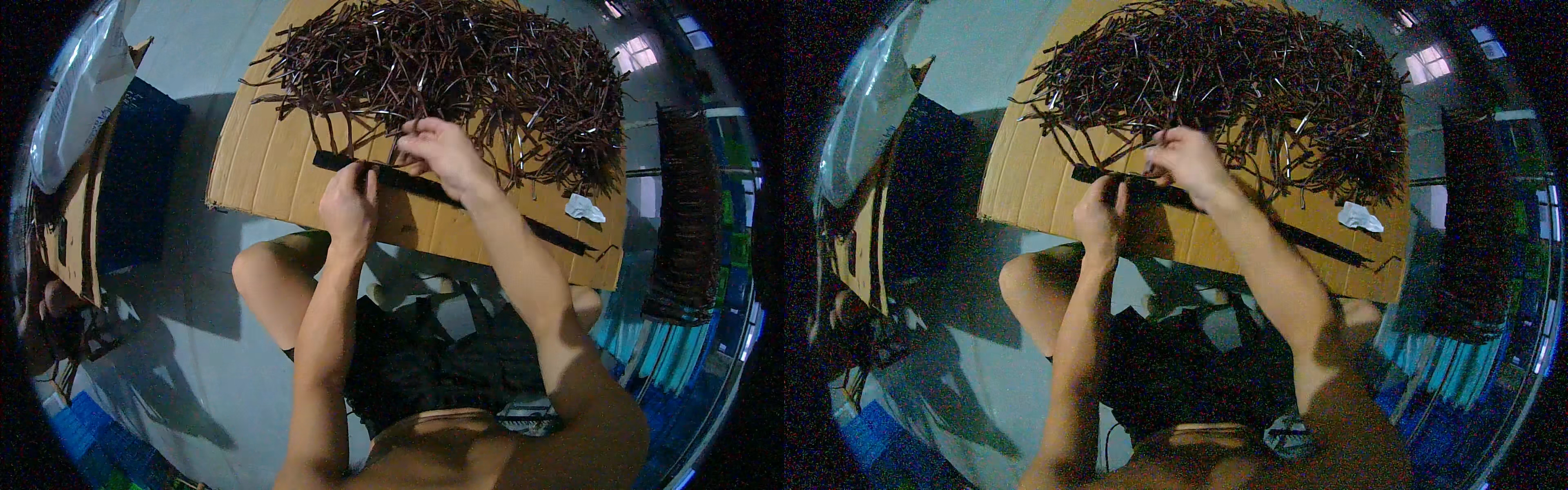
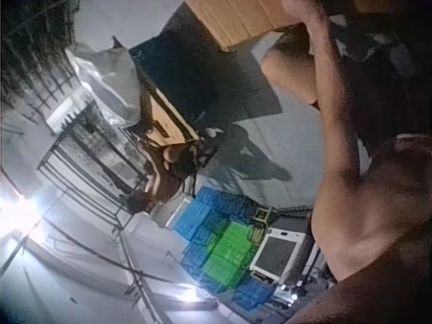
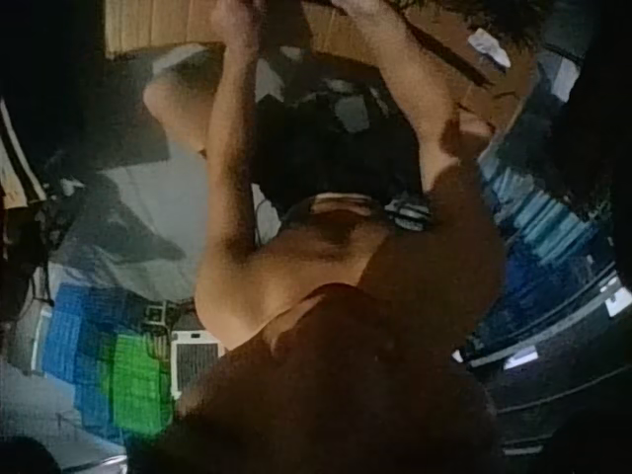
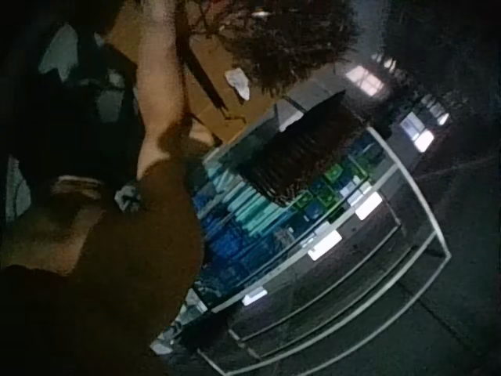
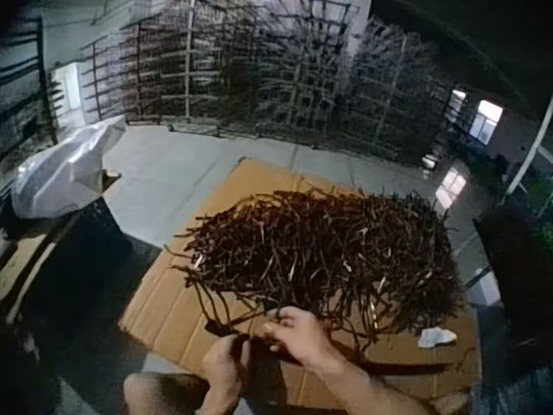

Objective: The person sits on the floor and repeatedly picks up small, dark, curved wire pieces from a pile on a cardboard sheet. They insert each piece into a long black strip held in their lap, then place the strip into a nearby rack. The person continues this process, occasionally gathering more wires from the pile.

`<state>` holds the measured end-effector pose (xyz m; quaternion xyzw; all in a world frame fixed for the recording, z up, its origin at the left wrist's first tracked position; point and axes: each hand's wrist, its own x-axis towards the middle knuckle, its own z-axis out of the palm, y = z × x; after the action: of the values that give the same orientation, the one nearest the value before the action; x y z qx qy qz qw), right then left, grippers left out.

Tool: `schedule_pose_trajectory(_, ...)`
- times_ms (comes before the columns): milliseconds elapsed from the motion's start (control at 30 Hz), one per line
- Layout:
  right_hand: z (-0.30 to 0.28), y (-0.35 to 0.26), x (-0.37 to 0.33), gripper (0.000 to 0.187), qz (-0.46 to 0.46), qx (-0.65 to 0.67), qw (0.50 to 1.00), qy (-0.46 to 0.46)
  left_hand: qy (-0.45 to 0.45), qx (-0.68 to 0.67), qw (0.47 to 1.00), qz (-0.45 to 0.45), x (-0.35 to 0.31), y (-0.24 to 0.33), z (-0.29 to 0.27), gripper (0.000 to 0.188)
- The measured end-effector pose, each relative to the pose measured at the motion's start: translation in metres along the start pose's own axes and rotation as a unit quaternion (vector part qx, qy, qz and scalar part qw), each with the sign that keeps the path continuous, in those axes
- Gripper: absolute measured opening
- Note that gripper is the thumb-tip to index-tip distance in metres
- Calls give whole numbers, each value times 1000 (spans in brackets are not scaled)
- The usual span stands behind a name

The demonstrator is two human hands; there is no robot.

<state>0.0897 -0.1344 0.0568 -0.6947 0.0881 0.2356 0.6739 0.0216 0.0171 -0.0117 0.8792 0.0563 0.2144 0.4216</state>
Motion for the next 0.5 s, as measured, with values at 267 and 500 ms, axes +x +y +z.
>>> schedule_pose_trajectory(267,31,27,1,16,-298,-161,938,68,3,37,998,53,3,4,1,11)
schedule_pose_trajectory(500,38,24,-2,15,-294,-151,943,35,2,-4,999,54,2,0,4,11)
